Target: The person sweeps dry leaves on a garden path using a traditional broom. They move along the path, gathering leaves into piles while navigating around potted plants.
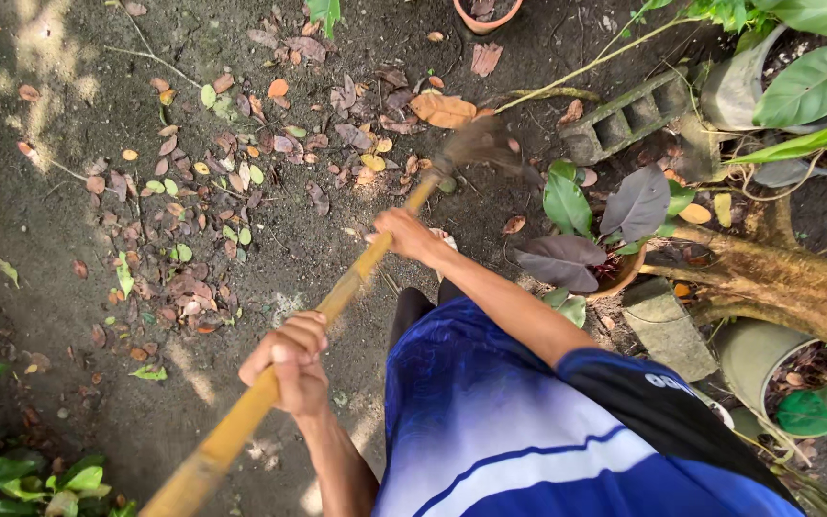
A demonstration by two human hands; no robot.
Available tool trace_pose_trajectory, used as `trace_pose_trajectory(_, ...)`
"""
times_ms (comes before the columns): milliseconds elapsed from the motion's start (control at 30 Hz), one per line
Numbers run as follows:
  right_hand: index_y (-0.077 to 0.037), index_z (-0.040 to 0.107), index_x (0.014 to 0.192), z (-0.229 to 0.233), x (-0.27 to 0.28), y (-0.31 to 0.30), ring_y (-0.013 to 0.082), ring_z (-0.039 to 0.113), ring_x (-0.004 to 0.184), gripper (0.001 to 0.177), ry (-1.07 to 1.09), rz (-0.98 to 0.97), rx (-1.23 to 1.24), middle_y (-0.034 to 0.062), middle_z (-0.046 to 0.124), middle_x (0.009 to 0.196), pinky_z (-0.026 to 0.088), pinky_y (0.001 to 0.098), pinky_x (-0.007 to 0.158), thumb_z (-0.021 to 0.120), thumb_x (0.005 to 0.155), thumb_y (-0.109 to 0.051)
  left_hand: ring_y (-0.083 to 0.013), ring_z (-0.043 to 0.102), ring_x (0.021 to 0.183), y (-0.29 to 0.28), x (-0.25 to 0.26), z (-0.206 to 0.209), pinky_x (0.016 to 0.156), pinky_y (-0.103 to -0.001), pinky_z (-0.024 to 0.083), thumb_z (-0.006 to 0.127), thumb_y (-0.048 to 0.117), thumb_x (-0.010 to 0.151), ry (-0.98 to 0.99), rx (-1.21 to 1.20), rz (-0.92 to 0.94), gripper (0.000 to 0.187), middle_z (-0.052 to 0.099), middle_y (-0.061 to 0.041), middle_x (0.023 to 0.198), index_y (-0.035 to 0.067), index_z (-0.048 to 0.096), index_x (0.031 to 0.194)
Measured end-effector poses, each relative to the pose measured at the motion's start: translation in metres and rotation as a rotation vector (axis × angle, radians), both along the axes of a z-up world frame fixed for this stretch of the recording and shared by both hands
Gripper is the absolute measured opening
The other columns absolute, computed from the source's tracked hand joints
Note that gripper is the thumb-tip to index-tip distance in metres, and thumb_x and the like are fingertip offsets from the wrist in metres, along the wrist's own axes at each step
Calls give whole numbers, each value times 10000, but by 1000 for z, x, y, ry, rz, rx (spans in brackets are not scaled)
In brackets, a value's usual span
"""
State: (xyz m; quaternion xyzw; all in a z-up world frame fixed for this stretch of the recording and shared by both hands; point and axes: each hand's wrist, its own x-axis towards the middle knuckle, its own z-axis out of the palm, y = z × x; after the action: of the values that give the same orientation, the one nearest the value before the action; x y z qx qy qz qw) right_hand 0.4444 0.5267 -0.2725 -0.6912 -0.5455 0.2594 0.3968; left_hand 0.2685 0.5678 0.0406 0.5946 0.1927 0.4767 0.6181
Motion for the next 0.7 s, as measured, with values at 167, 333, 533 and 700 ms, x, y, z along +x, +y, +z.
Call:
trace_pose_trajectory(167, -119, 572, 723, -2, -36, 109, 273, 571, 862, 439, 121, 247, 54, 67, 558, 797, 431, 499, 938, 650, 978, -468, -227, 548, 585, -28, -8, 29, 729, -505, 560, 599, 228, 1026, 181, 208, 230, 423, 521, -100, 634, -3, 471, 696)
trace_pose_trajectory(333, -144, 582, 729, 89, -92, 143, 204, 566, 884, 415, 97, 260, 188, -2, 554, 792, 343, 598, 1080, 630, 973, -477, -223, 536, 506, -21, -72, 65, 606, -441, 559, 629, 239, 922, 128, 293, 274, 402, 522, -124, 575, 14, 456, 637)
trace_pose_trajectory(533, -101, 613, 828, 162, -124, 86, 274, 614, 896, 367, 85, 287, 173, 44, 579, 819, 359, 616, 996, 643, 957, -443, -126, 452, 314, 21, -168, 99, 426, -360, 472, 556, 229, 1006, -187, 92, 229, 384, 467, -37, 451, 120, 380, 682)
trace_pose_trajectory(700, -96, 662, 703, 145, -121, 48, 360, 676, 644, 382, 93, 364, -238, 148, 662, 636, 516, 493, 690, 676, 958, -380, -117, 363, 369, 91, -150, 84, 393, -335, 417, 489, 170, 992, -172, -86, -48, 374, 395, -9, 475, 118, 400, 633)
